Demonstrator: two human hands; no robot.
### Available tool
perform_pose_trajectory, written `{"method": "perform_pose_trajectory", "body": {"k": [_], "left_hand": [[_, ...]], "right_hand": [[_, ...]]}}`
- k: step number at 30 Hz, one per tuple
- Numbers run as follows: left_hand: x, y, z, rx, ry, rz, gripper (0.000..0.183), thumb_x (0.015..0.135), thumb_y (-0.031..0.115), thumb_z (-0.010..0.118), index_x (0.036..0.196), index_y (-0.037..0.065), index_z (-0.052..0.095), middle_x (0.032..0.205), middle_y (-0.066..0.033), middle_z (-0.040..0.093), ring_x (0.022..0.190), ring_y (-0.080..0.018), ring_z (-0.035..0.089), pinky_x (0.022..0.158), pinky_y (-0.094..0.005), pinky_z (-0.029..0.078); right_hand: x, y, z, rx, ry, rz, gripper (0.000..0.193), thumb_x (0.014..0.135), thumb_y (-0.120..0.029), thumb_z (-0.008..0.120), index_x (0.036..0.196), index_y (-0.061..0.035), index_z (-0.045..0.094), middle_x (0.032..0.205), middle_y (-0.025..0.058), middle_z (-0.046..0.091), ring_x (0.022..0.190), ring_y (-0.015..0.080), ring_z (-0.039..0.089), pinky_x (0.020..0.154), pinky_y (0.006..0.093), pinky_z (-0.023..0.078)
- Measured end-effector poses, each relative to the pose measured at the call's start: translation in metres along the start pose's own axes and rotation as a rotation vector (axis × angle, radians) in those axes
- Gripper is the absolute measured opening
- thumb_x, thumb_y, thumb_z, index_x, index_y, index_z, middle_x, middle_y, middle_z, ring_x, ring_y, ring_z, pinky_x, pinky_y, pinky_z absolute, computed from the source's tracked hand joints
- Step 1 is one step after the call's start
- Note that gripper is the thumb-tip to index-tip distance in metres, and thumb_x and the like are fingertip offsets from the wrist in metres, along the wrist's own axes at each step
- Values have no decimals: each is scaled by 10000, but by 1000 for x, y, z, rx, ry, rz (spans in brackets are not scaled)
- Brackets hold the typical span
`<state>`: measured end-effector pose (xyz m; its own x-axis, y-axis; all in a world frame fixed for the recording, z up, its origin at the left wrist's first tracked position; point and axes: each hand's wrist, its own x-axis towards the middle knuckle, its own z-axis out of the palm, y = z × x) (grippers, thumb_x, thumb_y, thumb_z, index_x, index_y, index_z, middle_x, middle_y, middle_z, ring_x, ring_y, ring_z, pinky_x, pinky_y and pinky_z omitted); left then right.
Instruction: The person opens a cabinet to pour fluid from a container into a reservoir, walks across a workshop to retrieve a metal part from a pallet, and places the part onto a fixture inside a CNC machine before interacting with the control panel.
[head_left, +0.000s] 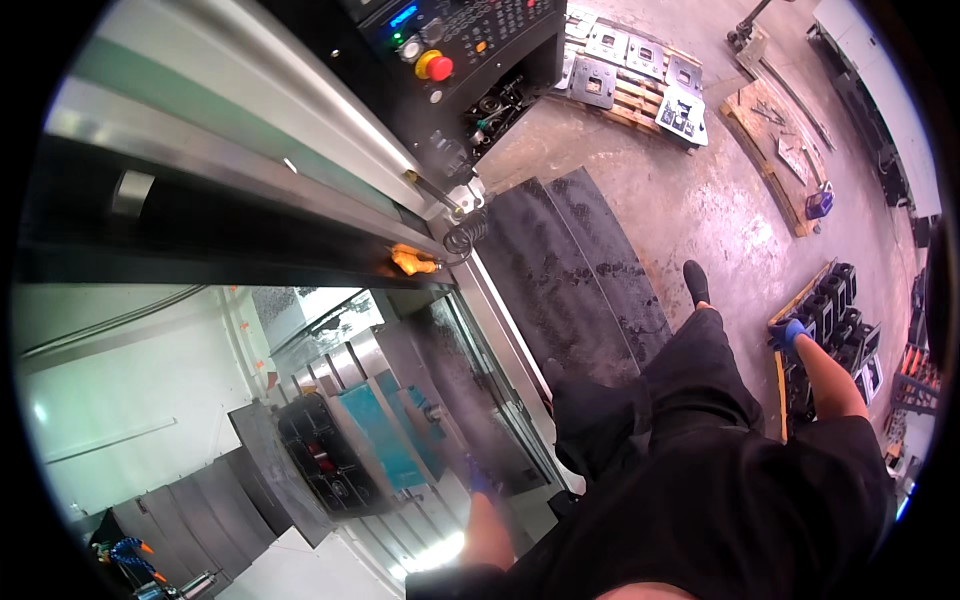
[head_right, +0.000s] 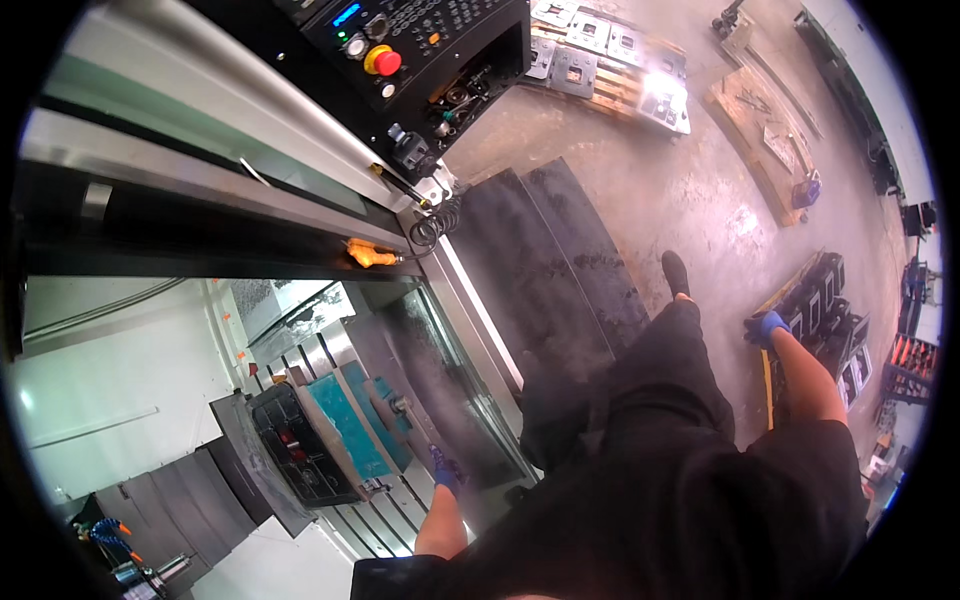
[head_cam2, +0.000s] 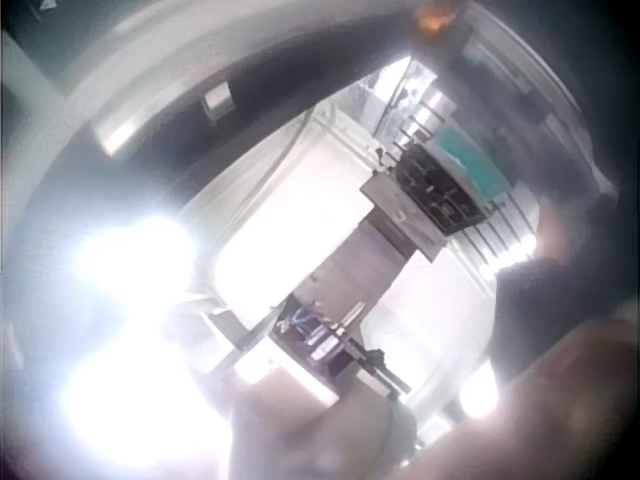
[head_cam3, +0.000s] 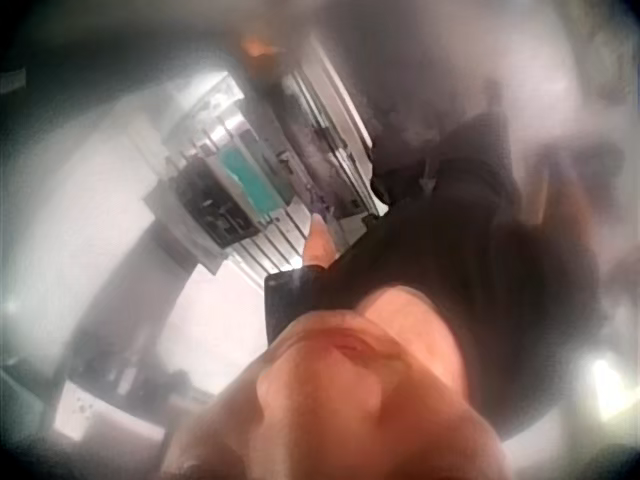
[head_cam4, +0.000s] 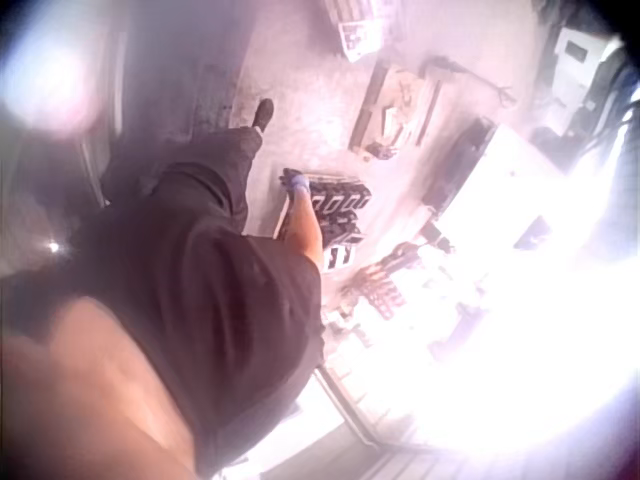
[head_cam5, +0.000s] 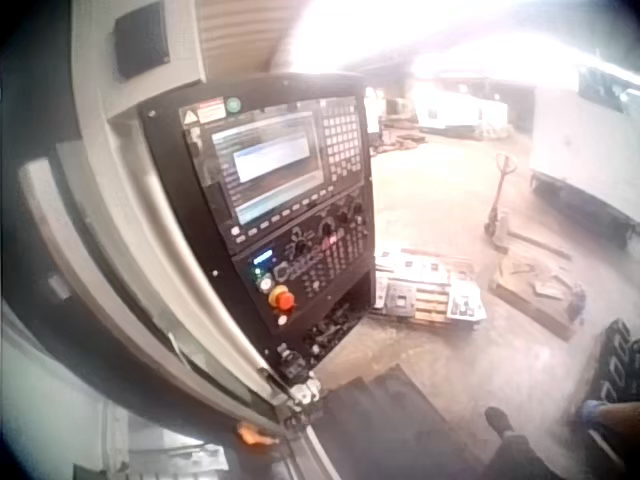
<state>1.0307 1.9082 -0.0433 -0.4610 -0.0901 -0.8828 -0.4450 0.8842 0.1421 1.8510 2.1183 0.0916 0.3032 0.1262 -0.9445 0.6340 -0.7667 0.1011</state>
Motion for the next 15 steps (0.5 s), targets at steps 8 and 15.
{"method": "perform_pose_trajectory", "body": {"k": [8,15], "left_hand": [[32,0,-13,12,-38,-159,1020,671,1010,358,967,63,596,587,7,386,524,-184,347,697,-385,420],[62,-32,-18,385,-192,271,852,776,877,484,1044,82,629,608,-22,459,520,-188,435,606,-456,435]], "right_hand": [[17,-27,-7,-563,207,-181,237,854,-241,676,1052,-111,685,1058,121,724,990,291,707,838,415,561],[-17,-21,-94,-1408,251,-510,259,876,-293,688,1015,-76,714,999,106,741,932,301,715,807,394,563]]}}
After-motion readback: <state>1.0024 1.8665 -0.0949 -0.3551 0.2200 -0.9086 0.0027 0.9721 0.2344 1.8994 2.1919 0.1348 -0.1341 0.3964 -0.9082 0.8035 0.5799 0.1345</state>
